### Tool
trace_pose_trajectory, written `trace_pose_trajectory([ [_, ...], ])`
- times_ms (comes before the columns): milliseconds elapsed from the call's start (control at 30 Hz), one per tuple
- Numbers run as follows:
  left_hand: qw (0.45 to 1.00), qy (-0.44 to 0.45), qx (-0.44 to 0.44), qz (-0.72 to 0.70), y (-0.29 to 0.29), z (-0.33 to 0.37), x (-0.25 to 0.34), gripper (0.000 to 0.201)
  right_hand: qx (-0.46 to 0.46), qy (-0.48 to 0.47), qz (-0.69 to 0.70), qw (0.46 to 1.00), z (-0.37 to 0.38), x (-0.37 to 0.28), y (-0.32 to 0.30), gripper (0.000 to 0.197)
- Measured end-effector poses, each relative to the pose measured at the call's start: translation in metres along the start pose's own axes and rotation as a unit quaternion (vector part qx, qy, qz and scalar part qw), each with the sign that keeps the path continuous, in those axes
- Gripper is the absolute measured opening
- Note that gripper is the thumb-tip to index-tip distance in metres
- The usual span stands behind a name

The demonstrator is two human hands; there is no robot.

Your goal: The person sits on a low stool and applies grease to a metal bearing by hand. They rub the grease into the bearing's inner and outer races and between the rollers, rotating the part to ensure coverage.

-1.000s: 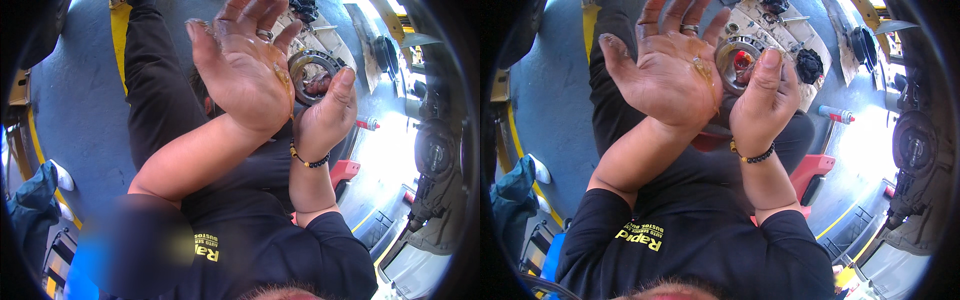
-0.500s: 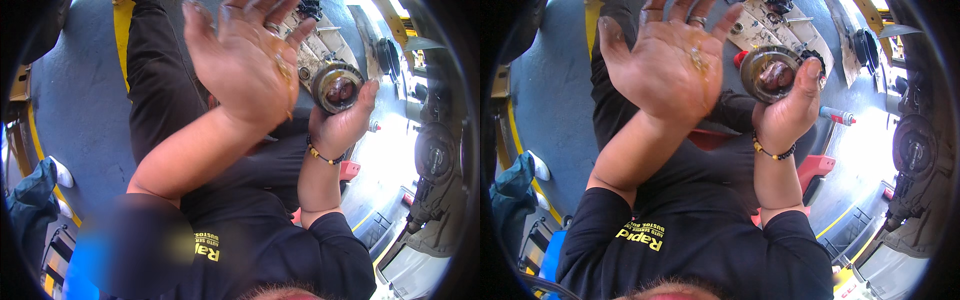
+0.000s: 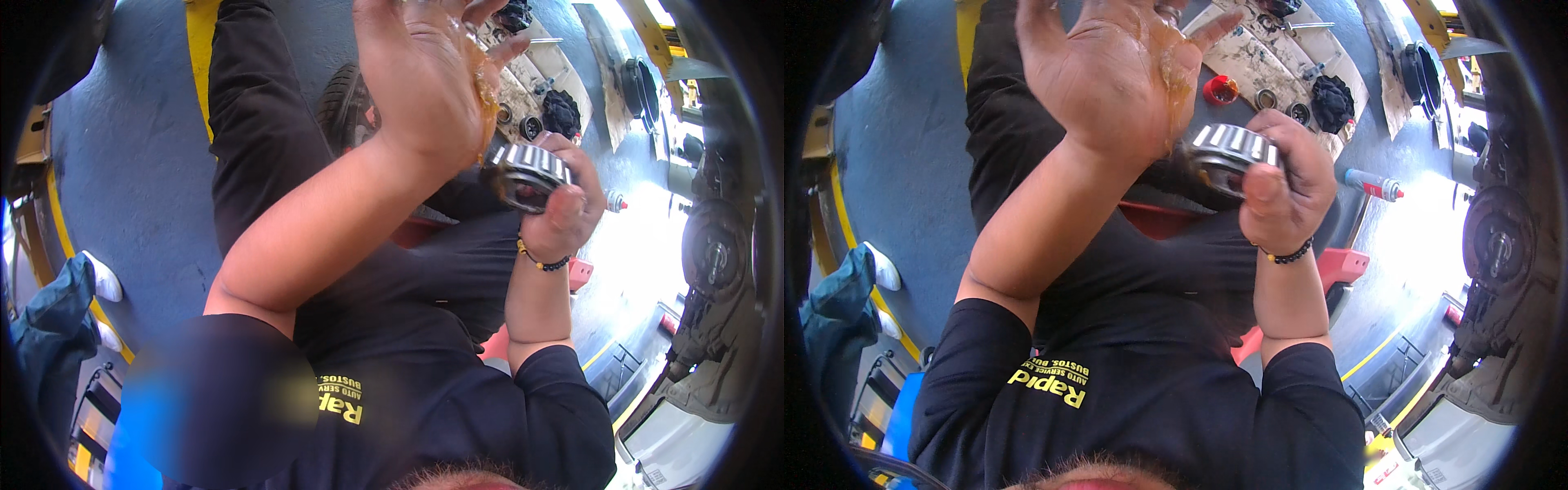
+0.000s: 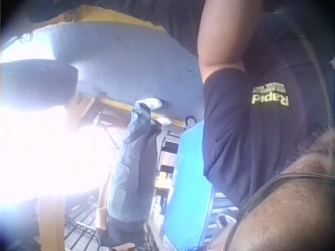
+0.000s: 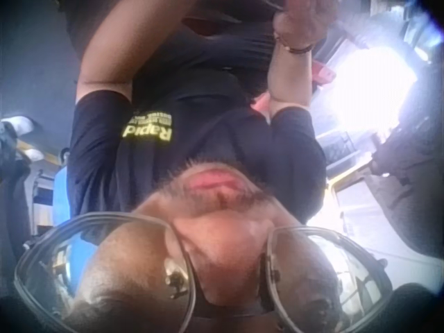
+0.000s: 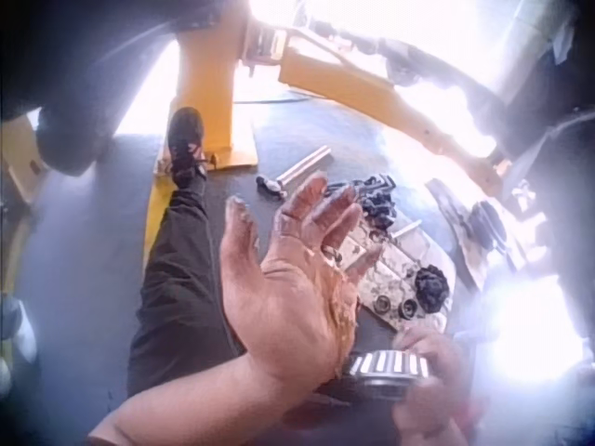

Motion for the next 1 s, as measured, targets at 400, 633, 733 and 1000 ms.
trace_pose_trajectory([
  [400, 0.998, -0.055, 0.036, -0.009, -0.002, -0.007, -0.003, 0.082, 0.061, -0.159, -0.159, 0.972, 0.011, -0.012, 0.019, 0.041],
  [633, 0.989, -0.11, 0.098, -0.02, -0.006, -0.002, -0.013, 0.082, 0.207, -0.014, -0.087, 0.974, 0.011, -0.002, 0.005, 0.036],
  [733, 0.986, -0.097, 0.131, 0.035, 0.01, -0.007, -0.014, 0.086, 0.119, -0.098, -0.2, 0.967, 0.016, -0.009, 0.011, 0.033],
  [1000, 0.985, -0.151, 0.077, -0.012, -0.012, 0.001, -0.016, 0.09, 0.057, -0.056, -0.085, 0.993, 0.006, -0.009, -0.001, 0.04],
])
Point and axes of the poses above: each hand's wrist, its own z-axis towards the middle knuckle, its own y-axis out of the palm, x = y × z, the point moved 3 cm from there along z, towards the middle knuckle, and after that the axes turned 9 degrees about x, right-handed, at the moved point
